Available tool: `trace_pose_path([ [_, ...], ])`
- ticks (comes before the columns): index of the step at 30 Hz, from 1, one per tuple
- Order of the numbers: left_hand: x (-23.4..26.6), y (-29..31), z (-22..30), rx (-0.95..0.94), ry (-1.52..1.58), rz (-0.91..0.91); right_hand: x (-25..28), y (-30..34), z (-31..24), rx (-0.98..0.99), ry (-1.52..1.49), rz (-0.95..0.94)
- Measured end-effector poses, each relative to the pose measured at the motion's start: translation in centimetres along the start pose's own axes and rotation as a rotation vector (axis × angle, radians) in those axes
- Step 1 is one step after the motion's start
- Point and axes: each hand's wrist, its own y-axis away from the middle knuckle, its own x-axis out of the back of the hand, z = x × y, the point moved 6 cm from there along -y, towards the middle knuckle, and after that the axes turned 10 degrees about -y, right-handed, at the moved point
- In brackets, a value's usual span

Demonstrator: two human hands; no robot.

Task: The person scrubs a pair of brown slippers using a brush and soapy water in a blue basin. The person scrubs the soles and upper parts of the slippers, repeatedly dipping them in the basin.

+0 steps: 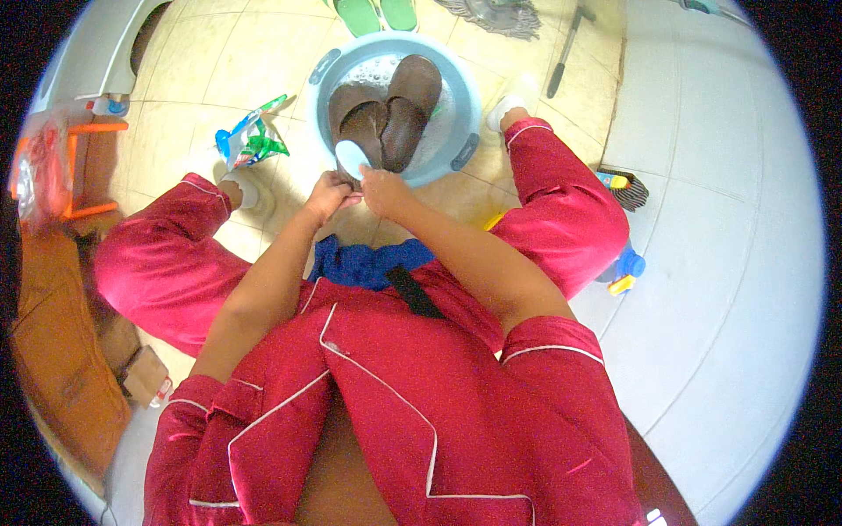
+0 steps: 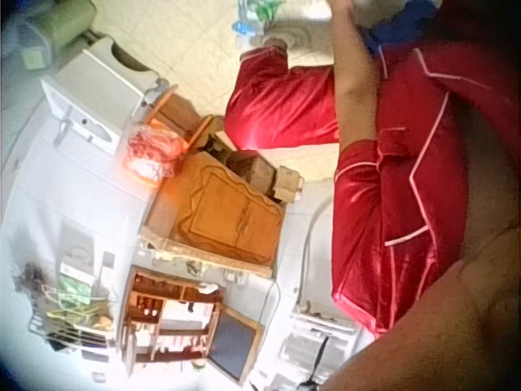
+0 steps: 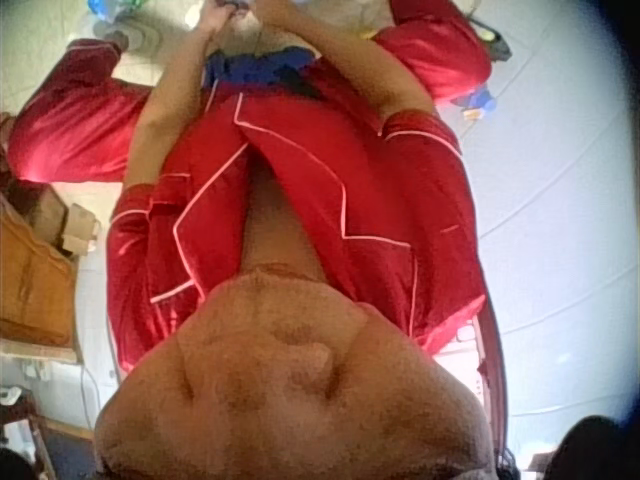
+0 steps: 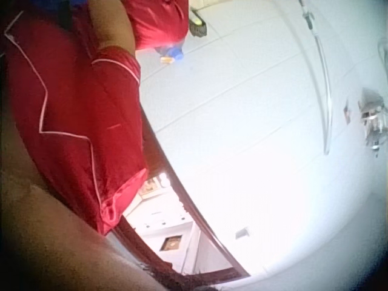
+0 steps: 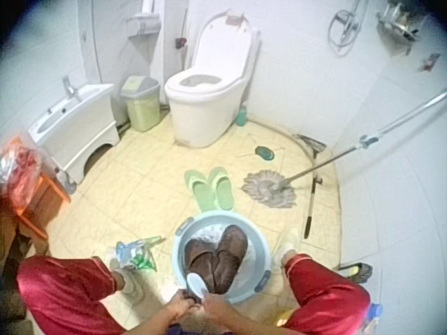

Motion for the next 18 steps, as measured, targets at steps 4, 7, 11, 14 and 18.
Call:
trace_pose_path([
  [4,-0.6,0.8,1.2,0.027,0.054,0.152,0.0,-4.2,1.8,0.078,0.071,0.045],
  [7,-0.3,0.1,0.7,0.068,0.105,0.189,0.4,-6.6,2.8,-0.104,0.002,0.073],
  [11,-0.6,-0.2,0.7,0.080,0.088,0.217,-0.4,-11.0,6.7,-0.294,-0.096,0.181],
  [14,-0.2,0.0,0.3,0.079,0.053,0.232,1.1,-14.3,8.3,-0.566,-0.176,0.215],
  [18,-0.7,0.5,0.5,0.033,0.051,0.208,2.6,-15.3,8.1,-0.766,-0.217,0.263],
])
